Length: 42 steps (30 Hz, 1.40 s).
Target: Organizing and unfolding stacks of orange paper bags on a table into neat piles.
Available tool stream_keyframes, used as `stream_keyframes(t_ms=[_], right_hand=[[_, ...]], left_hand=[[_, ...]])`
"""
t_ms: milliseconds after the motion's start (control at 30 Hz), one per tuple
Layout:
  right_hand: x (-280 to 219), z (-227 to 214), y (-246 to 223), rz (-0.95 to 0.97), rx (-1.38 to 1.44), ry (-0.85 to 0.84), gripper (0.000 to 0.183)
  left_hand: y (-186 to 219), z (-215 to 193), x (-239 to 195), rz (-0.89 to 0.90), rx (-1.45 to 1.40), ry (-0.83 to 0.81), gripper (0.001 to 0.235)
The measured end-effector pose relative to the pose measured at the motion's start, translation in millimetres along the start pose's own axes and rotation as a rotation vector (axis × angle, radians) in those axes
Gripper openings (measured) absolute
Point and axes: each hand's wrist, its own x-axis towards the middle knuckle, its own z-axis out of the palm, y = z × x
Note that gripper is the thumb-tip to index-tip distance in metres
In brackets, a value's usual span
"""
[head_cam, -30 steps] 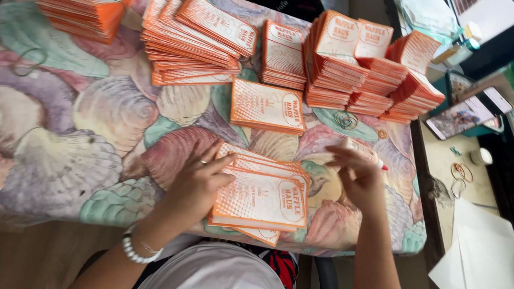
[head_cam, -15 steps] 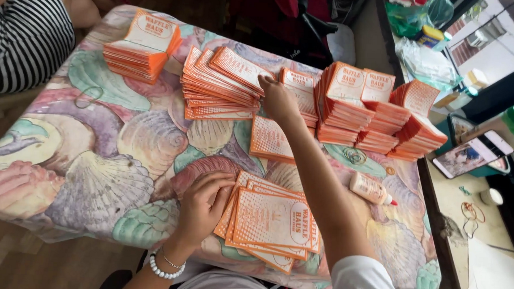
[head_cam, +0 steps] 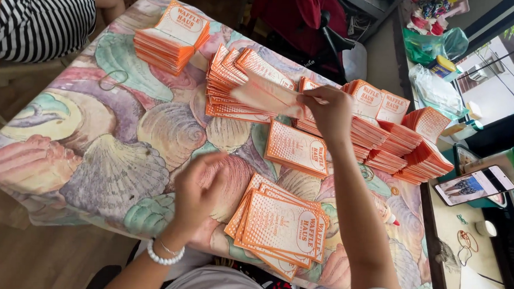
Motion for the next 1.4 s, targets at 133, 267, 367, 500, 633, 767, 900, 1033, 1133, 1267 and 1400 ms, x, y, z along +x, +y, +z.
stream_keyframes(t_ms=[133, 267, 367, 500, 633, 767, 900, 1033, 1133, 1267, 1400], right_hand=[[-42, -68, -50, 0.176, 0.173, -0.073, 0.016], [-84, -111, -78, 0.169, 0.378, -0.053, 0.016], [-106, -118, -72, 0.143, 0.601, 0.007, 0.040], [-145, -113, -51, 0.523, 0.817, -0.127, 0.071], [-188, -90, -23, 0.810, 0.888, -0.088, 0.031], [-205, -96, -12, 0.710, 0.848, -0.094, 0.033], [-230, -92, 13, 0.636, 0.733, -0.096, 0.036], [-228, -102, -9, 0.538, 0.745, -0.114, 0.021], [-245, -90, 23, 0.388, 0.692, -0.145, 0.023], [-229, -102, -10, 0.346, 0.726, -0.165, 0.018], [-224, -110, -22, 0.289, 0.771, -0.194, 0.012]], left_hand=[[33, -12, 47, 0.008, 0.003, 0.076, 0.044], [40, -4, 67, 0.036, -0.037, -0.228, 0.044], [28, 11, 51, -0.217, -0.217, -0.348, 0.012], [22, 19, 26, -0.376, -0.346, -0.325, 0.016], [23, 23, 10, -0.450, -0.468, -0.372, 0.015], [4, 24, -6, -0.520, -0.471, -0.393, 0.012], [-3, 21, -14, -0.508, -0.466, -0.362, 0.011], [-23, 19, -18, -0.513, -0.474, -0.375, 0.012], [-7, 20, -14, -0.515, -0.509, -0.367, 0.012], [20, 18, -3, -0.491, -0.498, -0.378, 0.011], [-15, 16, -16, -0.492, -0.475, -0.369, 0.011]])
